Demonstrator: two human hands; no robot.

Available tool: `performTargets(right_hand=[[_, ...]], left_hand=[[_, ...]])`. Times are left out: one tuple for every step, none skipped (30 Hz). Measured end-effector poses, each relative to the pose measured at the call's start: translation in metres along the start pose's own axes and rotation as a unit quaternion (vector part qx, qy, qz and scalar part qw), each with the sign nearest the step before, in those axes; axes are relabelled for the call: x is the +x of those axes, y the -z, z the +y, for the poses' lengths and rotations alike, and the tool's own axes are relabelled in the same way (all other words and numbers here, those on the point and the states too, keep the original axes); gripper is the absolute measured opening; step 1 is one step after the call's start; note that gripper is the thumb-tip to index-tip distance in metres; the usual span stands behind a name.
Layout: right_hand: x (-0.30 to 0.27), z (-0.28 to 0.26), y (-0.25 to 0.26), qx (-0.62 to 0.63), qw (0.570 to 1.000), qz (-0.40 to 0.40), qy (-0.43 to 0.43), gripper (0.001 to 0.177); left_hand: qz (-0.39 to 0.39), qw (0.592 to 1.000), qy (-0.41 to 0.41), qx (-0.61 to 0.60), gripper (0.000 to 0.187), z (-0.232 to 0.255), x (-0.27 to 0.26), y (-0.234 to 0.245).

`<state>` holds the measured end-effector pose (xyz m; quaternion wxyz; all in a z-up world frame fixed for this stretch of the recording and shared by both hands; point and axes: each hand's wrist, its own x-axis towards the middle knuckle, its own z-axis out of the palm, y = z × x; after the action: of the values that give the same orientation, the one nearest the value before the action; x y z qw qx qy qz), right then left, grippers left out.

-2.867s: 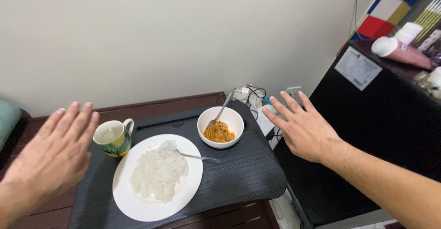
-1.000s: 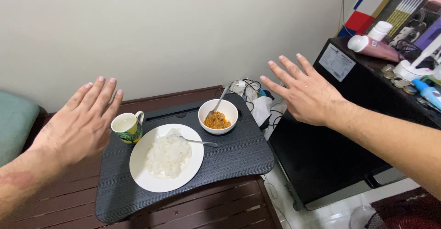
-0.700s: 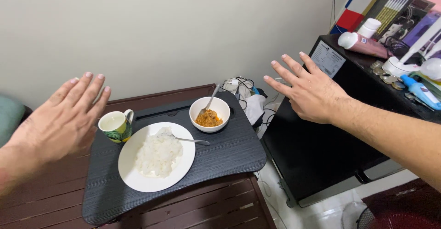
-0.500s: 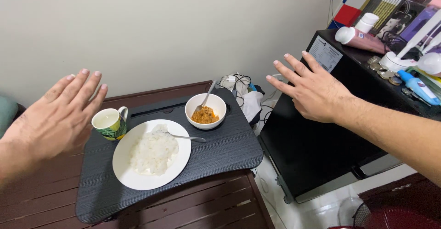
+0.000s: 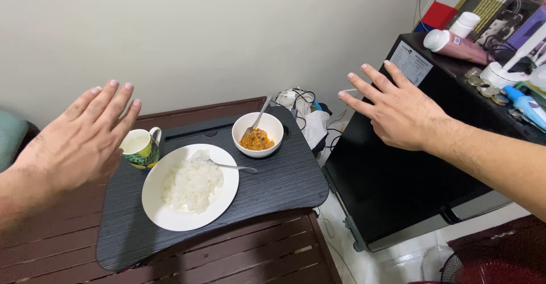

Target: Dishing out rice from an electric pot onto a plate and then rinsing the pot in the sink.

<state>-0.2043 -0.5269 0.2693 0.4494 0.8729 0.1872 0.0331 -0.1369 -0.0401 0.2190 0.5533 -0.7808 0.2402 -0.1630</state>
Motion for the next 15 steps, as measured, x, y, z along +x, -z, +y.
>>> performTargets(right_hand=[[0.001, -0.001, 0.000, 0.000, 1.000, 0.001, 0.000, 0.091], [0.002, -0.002, 0.000, 0.000, 1.000, 0.001, 0.000, 0.091], [0.003, -0.002, -0.001, -0.001, 1.000, 0.001, 0.000, 0.091], [0.003, -0.002, 0.000, -0.001, 1.000, 0.001, 0.000, 0.091], [0.004, -0.002, 0.000, -0.002, 1.000, 0.000, 0.000, 0.091], [0.004, -0.003, 0.001, -0.003, 1.000, -0.002, 0.000, 0.091], [0.006, -0.004, 0.001, -0.003, 1.000, -0.001, 0.000, 0.091], [0.007, -0.004, 0.001, -0.003, 1.000, 0.000, -0.001, 0.091], [0.008, -0.005, 0.001, -0.004, 1.000, 0.001, -0.001, 0.091], [0.009, -0.006, 0.002, -0.003, 1.000, 0.002, 0.000, 0.091], [0.010, -0.007, 0.002, 0.000, 1.000, 0.005, 0.000, 0.091], [0.012, -0.007, 0.002, 0.003, 1.000, 0.008, 0.001, 0.091], [0.013, -0.008, 0.003, 0.003, 1.000, 0.008, 0.001, 0.091], [0.015, -0.009, 0.004, 0.004, 1.000, 0.008, 0.001, 0.091], [0.016, -0.010, 0.005, 0.006, 1.000, 0.007, 0.003, 0.090]], left_hand=[[0.000, 1.000, 0.000, 0.000, 0.093, 0.000, 0.000, -0.001], [0.006, 1.000, 0.002, -0.001, 0.092, 0.001, 0.000, -0.003], [0.013, 1.000, 0.004, -0.002, 0.092, 0.001, 0.000, -0.003], [0.012, 1.000, 0.004, -0.003, 0.092, 0.005, 0.002, -0.010], [0.125, 0.985, -0.002, -0.115, 0.086, 0.008, 0.004, -0.017], [0.234, 0.946, -0.006, -0.225, 0.081, 0.012, 0.006, -0.024], [0.233, 0.946, -0.006, -0.225, 0.081, 0.011, 0.008, -0.022], [0.240, 0.943, -0.005, -0.232, 0.080, 0.011, 0.010, -0.020], [0.246, 0.939, -0.004, -0.240, 0.079, 0.011, 0.011, -0.018], [0.245, 0.939, -0.004, -0.240, 0.079, 0.011, 0.012, -0.013], [0.142, 0.979, -0.002, -0.146, 0.084, 0.010, 0.015, -0.006], [0.037, 0.998, 0.001, -0.048, 0.089, 0.009, 0.017, 0.000], [0.036, 0.998, 0.001, -0.048, 0.089, 0.010, 0.019, 0.001], [0.040, 0.998, 0.001, -0.055, 0.089, 0.011, 0.020, 0.002], [0.044, 0.997, 0.001, -0.063, 0.089, 0.013, 0.021, 0.003]])
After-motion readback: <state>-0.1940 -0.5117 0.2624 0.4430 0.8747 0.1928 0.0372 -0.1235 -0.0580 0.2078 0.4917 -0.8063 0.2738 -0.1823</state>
